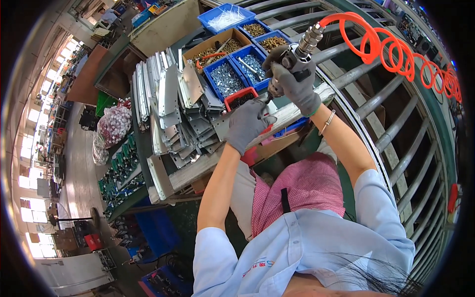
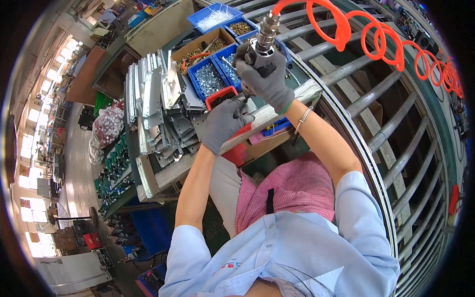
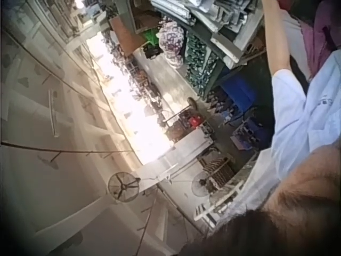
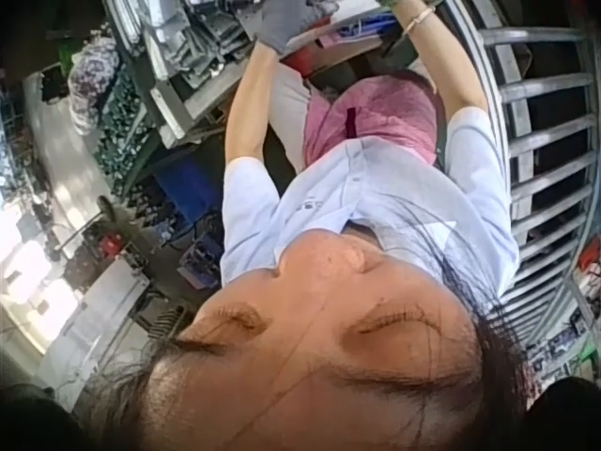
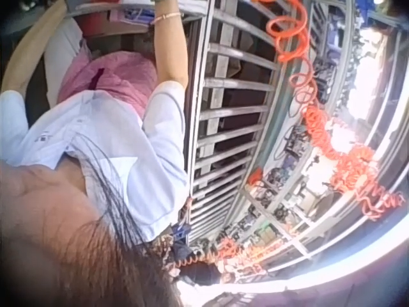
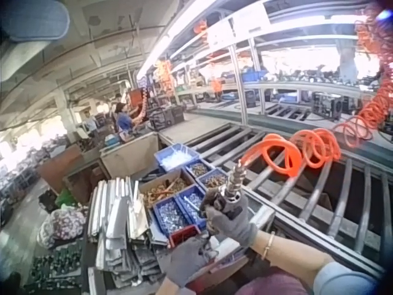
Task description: The person assembles metal components by repeatedly attaching screws to a pneumatic screwdriver and driving them into metal plates.
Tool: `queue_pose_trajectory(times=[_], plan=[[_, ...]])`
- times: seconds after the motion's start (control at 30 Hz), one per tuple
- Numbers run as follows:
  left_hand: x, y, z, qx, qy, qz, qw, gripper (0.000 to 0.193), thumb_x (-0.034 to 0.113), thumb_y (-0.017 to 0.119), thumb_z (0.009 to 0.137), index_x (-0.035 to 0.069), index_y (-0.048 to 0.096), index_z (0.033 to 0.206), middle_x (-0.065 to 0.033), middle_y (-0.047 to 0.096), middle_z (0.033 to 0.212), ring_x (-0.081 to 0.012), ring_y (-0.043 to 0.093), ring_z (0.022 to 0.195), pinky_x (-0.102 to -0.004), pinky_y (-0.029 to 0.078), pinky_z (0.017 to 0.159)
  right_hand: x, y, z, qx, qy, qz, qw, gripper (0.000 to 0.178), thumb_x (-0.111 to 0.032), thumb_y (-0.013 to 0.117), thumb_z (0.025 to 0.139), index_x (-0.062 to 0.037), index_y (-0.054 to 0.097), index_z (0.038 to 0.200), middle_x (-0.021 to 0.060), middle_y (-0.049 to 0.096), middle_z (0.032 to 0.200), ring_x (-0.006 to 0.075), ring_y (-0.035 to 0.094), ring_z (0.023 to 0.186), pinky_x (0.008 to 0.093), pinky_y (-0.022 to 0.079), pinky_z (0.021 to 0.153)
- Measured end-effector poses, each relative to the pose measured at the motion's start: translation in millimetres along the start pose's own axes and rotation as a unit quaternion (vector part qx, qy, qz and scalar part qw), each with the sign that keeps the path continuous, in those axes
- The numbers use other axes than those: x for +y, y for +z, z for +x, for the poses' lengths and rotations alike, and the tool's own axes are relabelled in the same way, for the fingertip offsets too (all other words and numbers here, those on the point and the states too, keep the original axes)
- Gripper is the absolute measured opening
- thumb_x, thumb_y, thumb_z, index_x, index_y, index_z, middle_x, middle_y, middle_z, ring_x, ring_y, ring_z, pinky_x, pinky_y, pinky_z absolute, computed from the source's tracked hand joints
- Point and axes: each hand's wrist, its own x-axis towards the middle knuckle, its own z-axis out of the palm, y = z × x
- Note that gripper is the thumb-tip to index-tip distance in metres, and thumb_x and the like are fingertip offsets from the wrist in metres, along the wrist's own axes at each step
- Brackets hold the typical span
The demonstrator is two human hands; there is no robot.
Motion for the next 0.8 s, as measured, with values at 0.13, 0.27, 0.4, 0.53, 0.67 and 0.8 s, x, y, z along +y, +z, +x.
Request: queue_pose_trajectory(times=[0.13, 0.27, 0.4, 0.53, 0.67, 0.8], plan=[[4, 0, 0, 0.01, 0.003, 0.001, 1.0, 0.055, 0.042, 0.07, 0.073, 0.011, 0.06, 0.117, -0.0108, 0.061, 0.092, -0.0287, 0.061, 0.085, -0.0392, 0.048, 0.075, -7, -6, -1, -0.049, 0.012, -0.004, 0.999, 0.015, -0.003, 0.059, 0.078, 0.001, 0.06, 0.092, 0.0014, 0.059, 0.073, 0.0057, 0.054, 0.062, 0.02, 0.045, 0.055], [1, 0, 2, 0.021, 0.012, 0.003, 1.0, 0.055, 0.042, 0.068, 0.075, 0.009, 0.059, 0.119, -0.0121, 0.062, 0.1, -0.0293, 0.062, 0.091, -0.0389, 0.049, 0.078, -15, -7, -1, -0.035, 0.032, -0.032, 0.998, 0.012, -0.004, 0.06, 0.076, 0.0002, 0.06, 0.088, 0.0013, 0.059, 0.072, 0.0064, 0.055, 0.064, 0.0205, 0.046, 0.058], [-1, 4, 0, 0.053, 0.029, 0.023, 0.998, 0.056, 0.029, 0.073, 0.073, 0.008, 0.057, 0.122, -0.0108, 0.059, 0.083, -0.0216, 0.059, 0.072, -0.035, 0.048, 0.067, -13, -4, 0, -0.059, 0.022, -0.062, 0.996, 0.013, -0.006, 0.062, 0.075, -0.0004, 0.06, 0.087, 0.0012, 0.059, 0.071, 0.006, 0.055, 0.063, 0.0205, 0.046, 0.058], [3, 2, 1, 0.011, -0.002, 0.012, 1.0, 0.054, 0.041, 0.067, 0.076, 0.01, 0.059, 0.119, -0.0125, 0.061, 0.107, -0.0295, 0.061, 0.096, -0.0391, 0.049, 0.081, -10, 1, 8, -0.094, 0.079, -0.065, 0.99, 0.016, -0.011, 0.065, 0.076, -0.0014, 0.058, 0.086, -0.0005, 0.057, 0.069, 0.0044, 0.054, 0.061, 0.0206, 0.046, 0.055], [3, 2, 1, 0.015, -0.002, 0.023, 1.0, 0.054, 0.041, 0.067, 0.076, 0.01, 0.059, 0.119, -0.0132, 0.06, 0.111, -0.0299, 0.06, 0.097, -0.04, 0.049, 0.082, -1, 5, 11, -0.095, 0.054, -0.098, 0.989, 0.015, -0.012, 0.065, 0.076, -0.0033, 0.057, 0.084, -0.0015, 0.056, 0.068, 0.0034, 0.052, 0.06, 0.0206, 0.045, 0.054], [5, 1, 0, 0.014, -0.003, 0.031, 0.999, 0.053, 0.04, 0.067, 0.075, 0.01, 0.059, 0.119, -0.0134, 0.061, 0.108, -0.0301, 0.061, 0.096, -0.0402, 0.049, 0.081, -7, 9, 11, -0.08, 0.085, -0.08, 0.99, 0.015, -0.012, 0.066, 0.075, -0.0035, 0.057, 0.085, -0.0014, 0.056, 0.067, 0.0036, 0.051, 0.059, 0.0204, 0.045, 0.055]])
